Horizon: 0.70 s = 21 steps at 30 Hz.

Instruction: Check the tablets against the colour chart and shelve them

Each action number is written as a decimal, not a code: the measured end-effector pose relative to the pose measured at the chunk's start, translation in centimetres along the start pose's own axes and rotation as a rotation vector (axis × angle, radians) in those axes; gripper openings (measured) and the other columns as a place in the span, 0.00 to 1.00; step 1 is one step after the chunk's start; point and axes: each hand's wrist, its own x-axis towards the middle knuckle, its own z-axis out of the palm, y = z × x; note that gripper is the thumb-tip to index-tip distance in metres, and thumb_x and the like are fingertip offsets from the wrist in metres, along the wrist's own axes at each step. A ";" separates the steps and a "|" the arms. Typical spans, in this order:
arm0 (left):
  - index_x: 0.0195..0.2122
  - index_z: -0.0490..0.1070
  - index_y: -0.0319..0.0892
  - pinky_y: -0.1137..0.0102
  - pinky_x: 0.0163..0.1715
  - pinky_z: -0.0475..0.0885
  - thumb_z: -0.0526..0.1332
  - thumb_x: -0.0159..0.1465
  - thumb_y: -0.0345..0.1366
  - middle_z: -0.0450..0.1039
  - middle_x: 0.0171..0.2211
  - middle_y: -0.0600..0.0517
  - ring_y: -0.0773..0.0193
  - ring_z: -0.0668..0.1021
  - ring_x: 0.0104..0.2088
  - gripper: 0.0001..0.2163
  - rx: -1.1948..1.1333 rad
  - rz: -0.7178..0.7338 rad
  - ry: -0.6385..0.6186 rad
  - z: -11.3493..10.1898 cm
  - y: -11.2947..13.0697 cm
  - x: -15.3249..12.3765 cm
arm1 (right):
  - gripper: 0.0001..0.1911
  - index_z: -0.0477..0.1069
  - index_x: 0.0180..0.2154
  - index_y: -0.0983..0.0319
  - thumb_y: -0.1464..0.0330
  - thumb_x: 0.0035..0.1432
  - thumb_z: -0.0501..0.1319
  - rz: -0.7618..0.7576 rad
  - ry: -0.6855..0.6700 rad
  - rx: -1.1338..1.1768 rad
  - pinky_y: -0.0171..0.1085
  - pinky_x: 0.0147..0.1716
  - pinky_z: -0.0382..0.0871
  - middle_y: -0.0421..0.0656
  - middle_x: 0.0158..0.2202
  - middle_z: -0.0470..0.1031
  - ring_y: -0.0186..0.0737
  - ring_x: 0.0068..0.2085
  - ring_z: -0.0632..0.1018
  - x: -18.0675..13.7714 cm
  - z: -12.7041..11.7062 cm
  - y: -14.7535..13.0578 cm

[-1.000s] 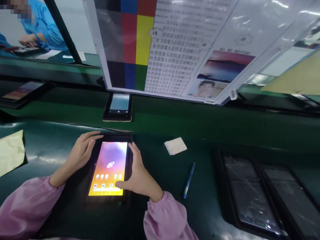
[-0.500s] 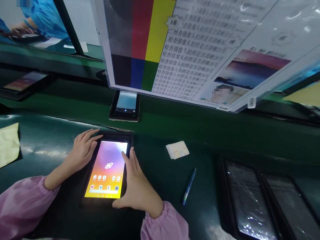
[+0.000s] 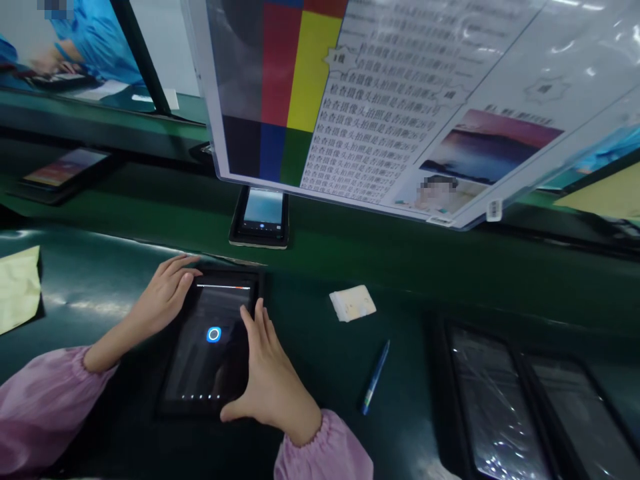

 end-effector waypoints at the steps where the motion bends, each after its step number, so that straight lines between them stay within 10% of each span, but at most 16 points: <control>1: 0.46 0.77 0.41 0.49 0.69 0.59 0.45 0.77 0.49 0.73 0.59 0.42 0.47 0.68 0.65 0.24 -0.045 -0.041 0.006 -0.1 0.0 0.0 | 0.83 0.28 0.76 0.49 0.64 0.35 0.85 0.000 -0.005 -0.020 0.57 0.75 0.45 0.44 0.77 0.14 0.58 0.77 0.33 0.1 0.0 0.1; 10: 0.46 0.74 0.43 0.63 0.41 0.75 0.44 0.75 0.58 0.80 0.47 0.46 0.58 0.77 0.36 0.27 -0.401 -0.293 -0.114 -1.4 1.3 -1.6 | 0.93 0.18 0.74 0.50 0.49 0.29 0.86 0.005 -0.052 0.168 0.62 0.75 0.37 0.48 0.78 0.20 0.61 0.77 0.29 0.2 -0.4 0.5; 14: 0.54 0.69 0.39 0.66 0.26 0.71 0.38 0.76 0.56 0.81 0.36 0.46 0.60 0.72 0.25 0.30 -0.502 -0.305 -0.208 -2.7 2.3 -1.9 | 0.70 0.25 0.76 0.52 0.40 0.55 0.72 -0.095 0.090 0.294 0.59 0.76 0.38 0.48 0.79 0.37 0.54 0.78 0.39 0.5 -0.3 0.6; 21: 0.50 0.79 0.44 0.53 0.58 0.69 0.51 0.74 0.51 0.81 0.51 0.46 0.47 0.76 0.55 0.21 -0.237 -0.181 -0.099 -3.0 1.3 -2.2 | 0.38 0.49 0.74 0.52 0.46 0.72 0.57 -0.101 0.316 0.290 0.56 0.76 0.43 0.44 0.76 0.53 0.47 0.76 0.53 0.8 0.6 -0.2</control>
